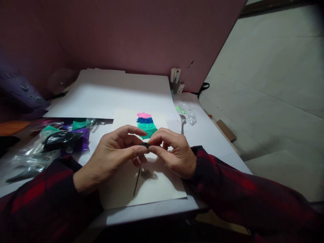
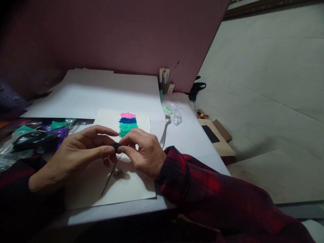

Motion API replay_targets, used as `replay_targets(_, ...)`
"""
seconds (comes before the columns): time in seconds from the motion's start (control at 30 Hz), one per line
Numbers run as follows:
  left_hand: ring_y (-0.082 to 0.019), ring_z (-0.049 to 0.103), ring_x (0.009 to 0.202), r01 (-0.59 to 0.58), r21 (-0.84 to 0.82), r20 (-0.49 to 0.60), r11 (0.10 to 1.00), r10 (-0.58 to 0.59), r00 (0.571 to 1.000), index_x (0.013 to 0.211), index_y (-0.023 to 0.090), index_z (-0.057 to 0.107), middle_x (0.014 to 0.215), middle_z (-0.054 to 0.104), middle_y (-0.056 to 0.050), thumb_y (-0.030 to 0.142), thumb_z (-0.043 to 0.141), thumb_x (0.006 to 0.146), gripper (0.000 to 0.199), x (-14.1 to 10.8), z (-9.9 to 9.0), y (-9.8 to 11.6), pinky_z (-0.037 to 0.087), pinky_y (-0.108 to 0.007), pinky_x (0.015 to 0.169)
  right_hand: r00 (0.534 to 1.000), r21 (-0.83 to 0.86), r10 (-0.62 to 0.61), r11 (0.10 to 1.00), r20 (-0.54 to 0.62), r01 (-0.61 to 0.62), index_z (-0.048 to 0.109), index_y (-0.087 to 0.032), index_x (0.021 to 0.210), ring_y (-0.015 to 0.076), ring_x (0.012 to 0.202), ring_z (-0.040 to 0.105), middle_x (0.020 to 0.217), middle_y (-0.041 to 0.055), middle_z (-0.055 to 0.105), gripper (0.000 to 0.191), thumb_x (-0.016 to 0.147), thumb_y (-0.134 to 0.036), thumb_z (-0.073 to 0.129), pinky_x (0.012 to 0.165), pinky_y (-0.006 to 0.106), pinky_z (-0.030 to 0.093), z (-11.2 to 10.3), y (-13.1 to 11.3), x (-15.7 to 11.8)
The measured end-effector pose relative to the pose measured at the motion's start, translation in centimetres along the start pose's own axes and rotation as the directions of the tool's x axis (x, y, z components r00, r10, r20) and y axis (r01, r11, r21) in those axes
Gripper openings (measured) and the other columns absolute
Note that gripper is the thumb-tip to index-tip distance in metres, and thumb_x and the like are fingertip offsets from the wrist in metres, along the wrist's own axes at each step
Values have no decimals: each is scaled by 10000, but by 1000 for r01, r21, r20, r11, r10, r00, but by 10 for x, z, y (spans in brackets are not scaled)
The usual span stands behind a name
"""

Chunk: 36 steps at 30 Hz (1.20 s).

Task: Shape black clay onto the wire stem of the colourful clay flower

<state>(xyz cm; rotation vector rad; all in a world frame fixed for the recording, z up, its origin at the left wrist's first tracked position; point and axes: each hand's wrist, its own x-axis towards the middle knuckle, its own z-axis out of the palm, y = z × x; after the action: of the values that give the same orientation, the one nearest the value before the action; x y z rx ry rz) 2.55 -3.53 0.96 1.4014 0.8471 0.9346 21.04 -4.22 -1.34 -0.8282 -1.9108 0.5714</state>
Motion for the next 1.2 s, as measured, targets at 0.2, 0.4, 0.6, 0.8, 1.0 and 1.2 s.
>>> replay_targets(0.2,-113,610,496,100,28,41,995,-101,994,932,165,711,568,672,18,148,721,702,231,-2,4,3,512,-205,525,998,-22,26,999,-54,-28,613,-158,728,100,637,528,716,-1,600,97,812,-126,648,590,252,439,1,-1,0)
replay_targets(0.4,-116,594,498,88,41,-25,995,-87,996,919,169,700,621,689,-5,214,755,700,231,1,0,-1,495,-209,508,981,9,137,991,-137,-137,612,-167,764,87,576,504,678,-14,594,134,868,-251,615,541,245,414,-1,0,0)
replay_targets(0.6,-114,572,469,71,34,-90,997,-68,994,737,162,642,574,648,7,242,747,719,133,4,-2,0,477,-208,473,944,229,247,953,-220,-196,591,-177,795,69,514,474,657,-30,574,179,875,-335,615,472,231,381,-3,7,3)
replay_targets(0.8,-87,520,435,50,68,-90,996,-44,995,640,147,624,570,612,6,290,730,747,208,1,-1,3,429,-189,432,939,262,262,944,-221,-202,596,-175,780,65,503,473,645,-32,574,171,867,-320,628,460,226,382,-3,7,4)
replay_targets(1.0,-97,560,496,91,-36,-81,995,-93,992,871,150,671,675,678,-18,301,741,752,205,5,-3,-4,458,-201,492,937,280,272,938,-220,-207,596,-174,780,62,494,468,638,-34,574,166,862,-313,634,456,223,385,-3,7,5)
replay_targets(1.2,-106,575,497,102,-87,-90,991,-110,990,964,162,658,696,705,-28,252,755,740,260,6,-4,-7,469,-208,489,941,267,260,943,-215,-199,600,-171,772,61,494,464,637,-34,570,166,863,-306,631,461,225,378,-3,7,5)
